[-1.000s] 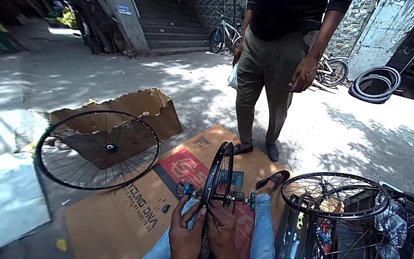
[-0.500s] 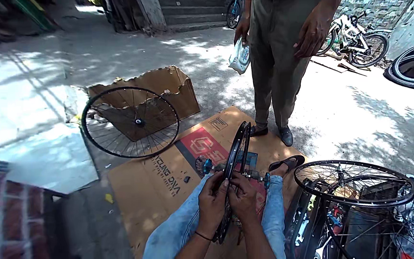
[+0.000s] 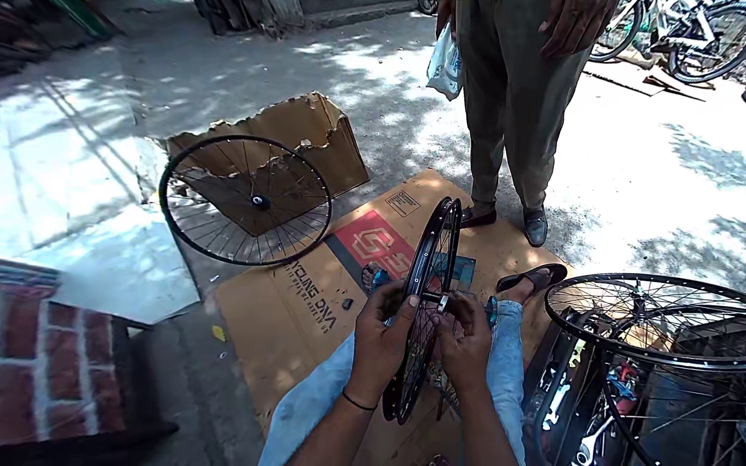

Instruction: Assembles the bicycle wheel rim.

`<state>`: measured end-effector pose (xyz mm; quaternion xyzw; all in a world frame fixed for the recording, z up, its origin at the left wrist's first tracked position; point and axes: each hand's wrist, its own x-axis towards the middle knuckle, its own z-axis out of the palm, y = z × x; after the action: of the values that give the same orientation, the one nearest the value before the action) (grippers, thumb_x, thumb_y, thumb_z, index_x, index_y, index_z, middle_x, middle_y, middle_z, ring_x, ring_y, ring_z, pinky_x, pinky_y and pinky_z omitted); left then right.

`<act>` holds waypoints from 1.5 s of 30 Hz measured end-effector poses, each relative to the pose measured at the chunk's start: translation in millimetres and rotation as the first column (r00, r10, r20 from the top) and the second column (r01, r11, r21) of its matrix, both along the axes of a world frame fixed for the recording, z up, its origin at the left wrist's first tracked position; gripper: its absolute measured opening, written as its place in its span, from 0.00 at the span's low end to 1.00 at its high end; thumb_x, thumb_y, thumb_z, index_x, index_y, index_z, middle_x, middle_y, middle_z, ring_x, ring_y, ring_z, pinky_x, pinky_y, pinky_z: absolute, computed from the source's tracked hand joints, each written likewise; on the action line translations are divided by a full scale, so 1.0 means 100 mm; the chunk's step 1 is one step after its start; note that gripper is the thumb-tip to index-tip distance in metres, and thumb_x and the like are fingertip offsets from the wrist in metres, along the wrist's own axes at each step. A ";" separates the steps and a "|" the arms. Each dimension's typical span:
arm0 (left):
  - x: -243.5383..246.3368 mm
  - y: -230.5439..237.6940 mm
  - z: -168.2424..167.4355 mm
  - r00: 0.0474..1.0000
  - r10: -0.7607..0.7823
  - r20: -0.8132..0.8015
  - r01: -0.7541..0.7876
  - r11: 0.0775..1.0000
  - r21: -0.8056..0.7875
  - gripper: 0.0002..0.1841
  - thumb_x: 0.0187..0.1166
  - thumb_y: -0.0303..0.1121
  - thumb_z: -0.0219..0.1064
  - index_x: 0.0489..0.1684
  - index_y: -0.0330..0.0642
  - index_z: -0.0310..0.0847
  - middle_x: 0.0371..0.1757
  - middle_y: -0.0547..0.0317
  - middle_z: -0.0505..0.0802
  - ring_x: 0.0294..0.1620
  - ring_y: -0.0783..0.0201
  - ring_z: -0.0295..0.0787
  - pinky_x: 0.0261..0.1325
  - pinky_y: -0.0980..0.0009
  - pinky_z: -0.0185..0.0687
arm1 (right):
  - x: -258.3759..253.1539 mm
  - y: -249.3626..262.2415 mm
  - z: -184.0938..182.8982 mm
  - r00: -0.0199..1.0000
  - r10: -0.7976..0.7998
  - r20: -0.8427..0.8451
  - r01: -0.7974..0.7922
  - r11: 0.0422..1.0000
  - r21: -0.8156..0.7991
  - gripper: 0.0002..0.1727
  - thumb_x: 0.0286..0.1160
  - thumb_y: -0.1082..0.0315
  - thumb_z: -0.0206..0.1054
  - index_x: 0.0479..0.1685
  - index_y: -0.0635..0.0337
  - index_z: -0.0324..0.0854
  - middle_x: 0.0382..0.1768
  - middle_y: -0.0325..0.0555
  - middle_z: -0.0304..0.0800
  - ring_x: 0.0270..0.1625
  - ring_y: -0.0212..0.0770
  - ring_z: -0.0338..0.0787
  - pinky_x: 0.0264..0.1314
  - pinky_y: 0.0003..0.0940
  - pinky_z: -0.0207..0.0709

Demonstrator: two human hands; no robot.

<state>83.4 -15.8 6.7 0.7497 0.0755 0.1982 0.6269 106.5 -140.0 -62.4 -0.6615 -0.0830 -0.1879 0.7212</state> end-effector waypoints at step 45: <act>-0.23 0.04 -0.34 0.974 -0.029 0.225 0.004 0.994 0.112 0.35 0.81 0.33 0.68 0.85 0.30 0.56 0.68 0.46 0.87 0.69 0.53 0.84 0.73 0.57 0.82 | 0.53 -0.07 0.01 0.699 0.676 0.233 -0.679 0.730 -0.081 0.11 0.81 0.66 0.65 0.48 0.67 0.78 0.45 0.43 0.88 0.49 0.28 0.87 0.53 0.27 0.84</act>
<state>60.0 -12.1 -27.0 0.7563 -0.0138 0.2812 0.5905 159.7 -147.3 -61.0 -0.5517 -0.4083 0.0091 0.7272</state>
